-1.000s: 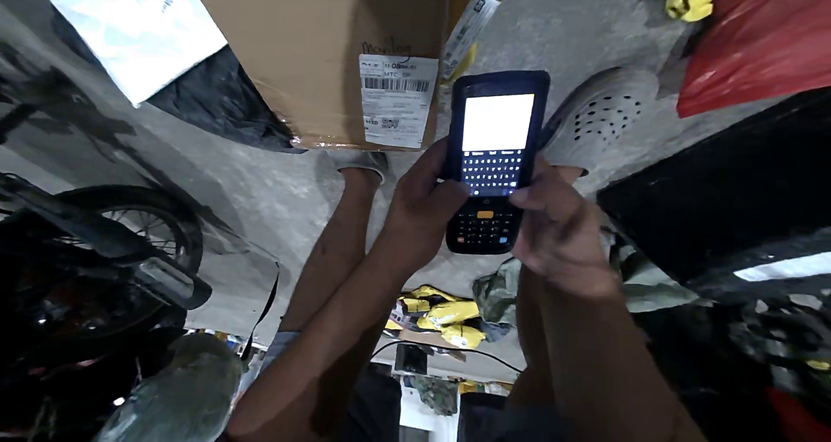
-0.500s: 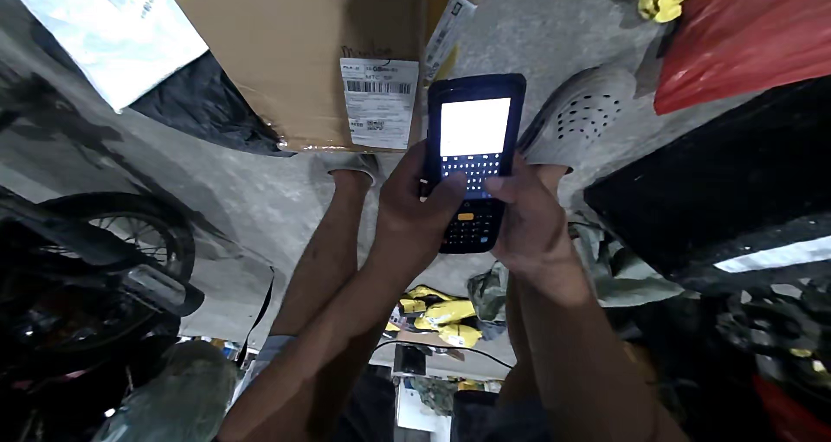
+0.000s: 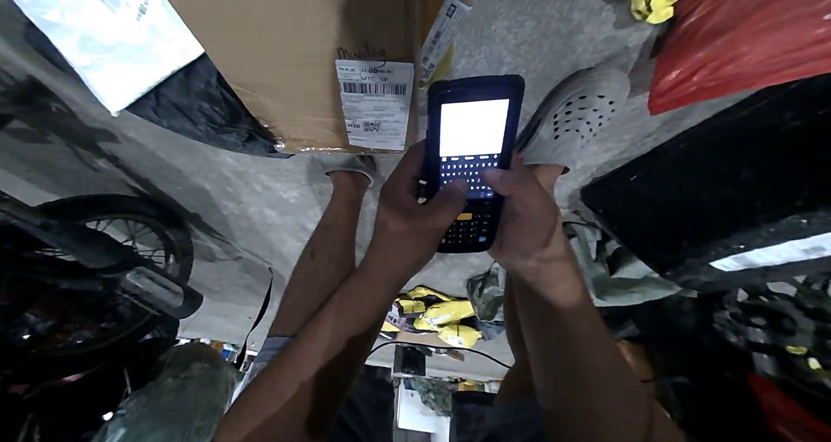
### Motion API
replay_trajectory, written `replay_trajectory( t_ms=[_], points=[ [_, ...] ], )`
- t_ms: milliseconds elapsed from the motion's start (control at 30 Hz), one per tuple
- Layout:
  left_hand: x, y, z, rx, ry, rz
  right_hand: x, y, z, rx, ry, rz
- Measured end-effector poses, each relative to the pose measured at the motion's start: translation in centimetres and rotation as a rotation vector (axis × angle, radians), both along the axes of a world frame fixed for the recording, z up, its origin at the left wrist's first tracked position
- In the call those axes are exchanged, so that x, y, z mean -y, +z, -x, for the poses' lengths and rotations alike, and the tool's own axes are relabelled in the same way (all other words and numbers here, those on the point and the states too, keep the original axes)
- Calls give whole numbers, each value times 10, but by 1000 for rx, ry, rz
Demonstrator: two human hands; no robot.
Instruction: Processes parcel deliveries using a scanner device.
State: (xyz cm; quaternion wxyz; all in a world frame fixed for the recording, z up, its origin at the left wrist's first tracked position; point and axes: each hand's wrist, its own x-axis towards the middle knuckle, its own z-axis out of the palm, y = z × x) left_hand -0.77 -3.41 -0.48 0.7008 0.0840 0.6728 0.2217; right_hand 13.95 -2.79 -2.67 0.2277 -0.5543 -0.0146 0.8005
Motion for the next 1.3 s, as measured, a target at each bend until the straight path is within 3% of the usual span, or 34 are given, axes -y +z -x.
replay_trajectory(
  t_ms=[500,867,1300],
  points=[
    [3,-2,2,-29,-12,-42,-1,-2,1,-28,-5,-26],
    [4,-5,-2,-93,41,-72,3,-2,-2,-28,113,-79],
    [5,-3,3,-29,34,-91,2,-1,-2,-34,115,-74]
  ],
)
